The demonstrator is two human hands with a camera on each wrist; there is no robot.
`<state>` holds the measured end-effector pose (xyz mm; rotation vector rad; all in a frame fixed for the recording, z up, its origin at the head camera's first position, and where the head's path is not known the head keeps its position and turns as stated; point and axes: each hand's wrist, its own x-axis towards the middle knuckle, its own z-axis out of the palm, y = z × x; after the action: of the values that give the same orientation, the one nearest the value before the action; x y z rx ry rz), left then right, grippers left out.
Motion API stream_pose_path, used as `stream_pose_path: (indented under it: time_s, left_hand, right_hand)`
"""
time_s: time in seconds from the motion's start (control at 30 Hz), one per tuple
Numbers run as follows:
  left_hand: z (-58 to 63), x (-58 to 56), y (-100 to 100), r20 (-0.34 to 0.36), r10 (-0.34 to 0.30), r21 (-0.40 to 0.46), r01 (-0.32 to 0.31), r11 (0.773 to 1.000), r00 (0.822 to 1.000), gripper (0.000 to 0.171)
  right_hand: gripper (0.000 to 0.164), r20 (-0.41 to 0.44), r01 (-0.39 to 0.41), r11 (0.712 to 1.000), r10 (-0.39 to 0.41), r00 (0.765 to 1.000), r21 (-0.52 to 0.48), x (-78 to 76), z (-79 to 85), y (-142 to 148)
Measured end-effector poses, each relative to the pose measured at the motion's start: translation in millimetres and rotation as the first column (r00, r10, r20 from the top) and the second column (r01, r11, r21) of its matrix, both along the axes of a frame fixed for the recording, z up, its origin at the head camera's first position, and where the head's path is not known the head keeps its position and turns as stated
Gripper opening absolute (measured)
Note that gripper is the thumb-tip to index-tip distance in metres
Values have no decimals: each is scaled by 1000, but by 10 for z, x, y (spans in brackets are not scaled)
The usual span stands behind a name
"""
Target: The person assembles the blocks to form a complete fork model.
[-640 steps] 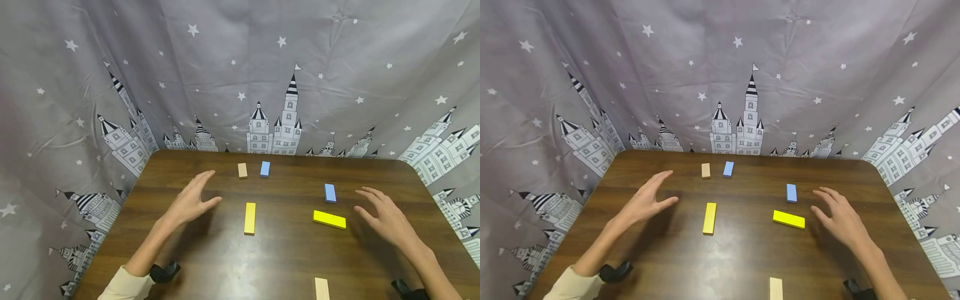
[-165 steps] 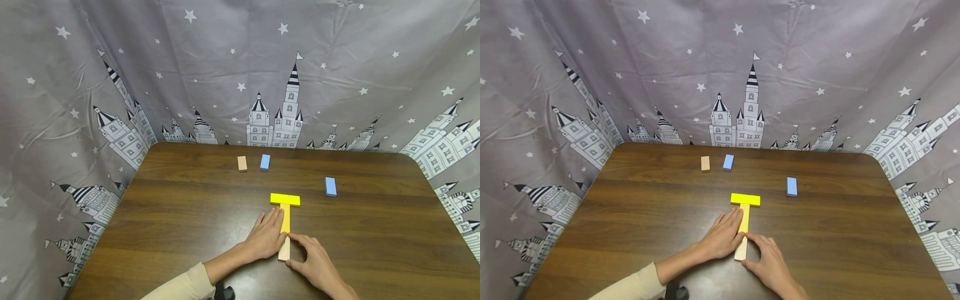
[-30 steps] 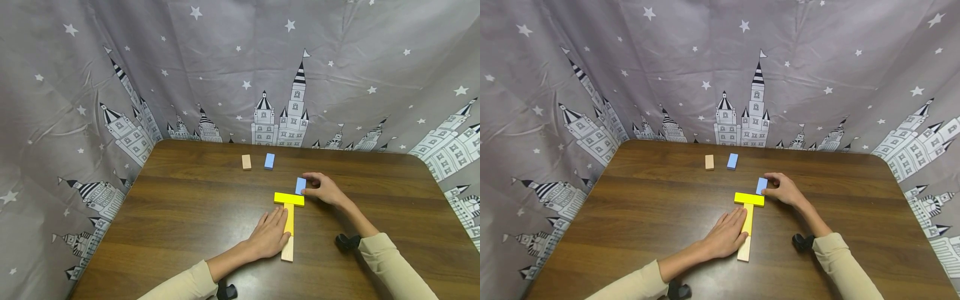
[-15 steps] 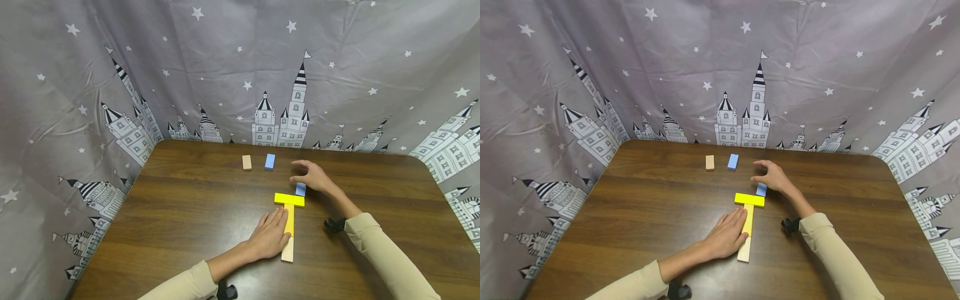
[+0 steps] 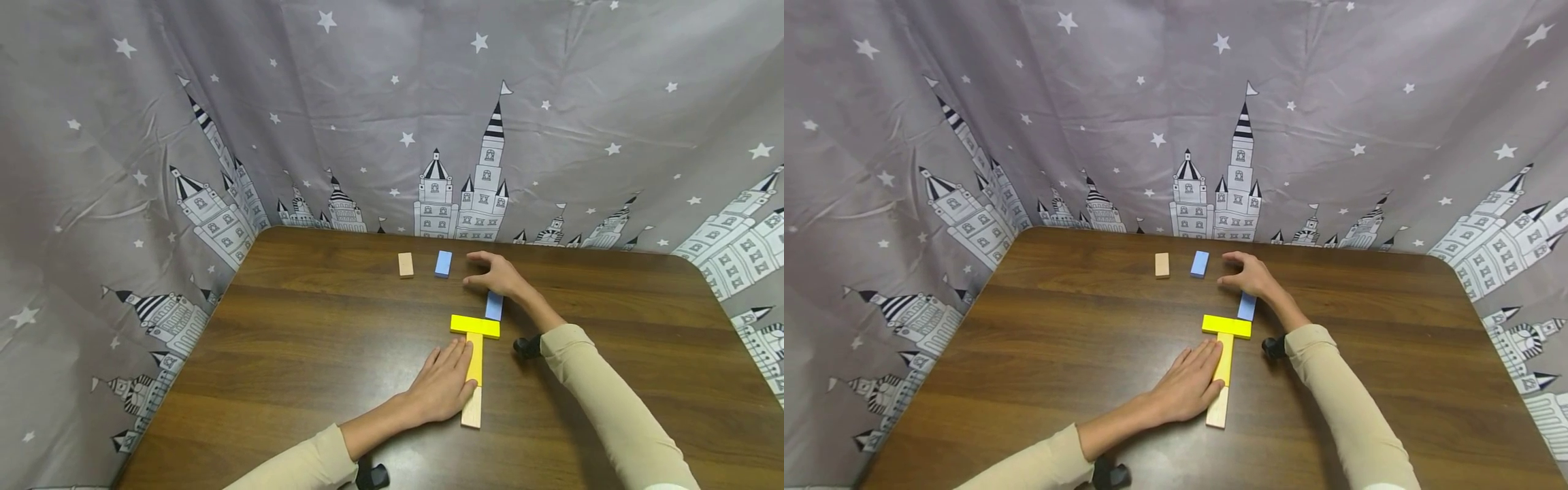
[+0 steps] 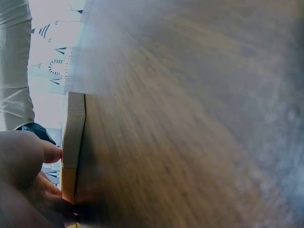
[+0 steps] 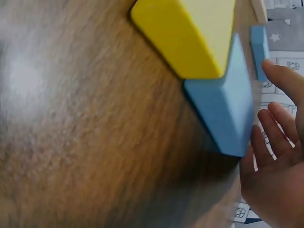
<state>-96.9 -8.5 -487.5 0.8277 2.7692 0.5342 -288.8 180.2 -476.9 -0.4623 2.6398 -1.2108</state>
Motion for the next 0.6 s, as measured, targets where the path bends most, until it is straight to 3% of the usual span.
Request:
stream_pose_path:
  time_s: [0.27,0.6]
  left_hand:
    - [25,-20,-9,-4,2,36,-2,999,1000,63]
    - [11,-9,-11,-6,-1,26,1,1000,1000,64]
  right_hand:
    - [60,0,16,999,-16,1000,-46,-46,-81,41]
    - [62,-14,1,1000,-1,1000,-4,-83,-74,15]
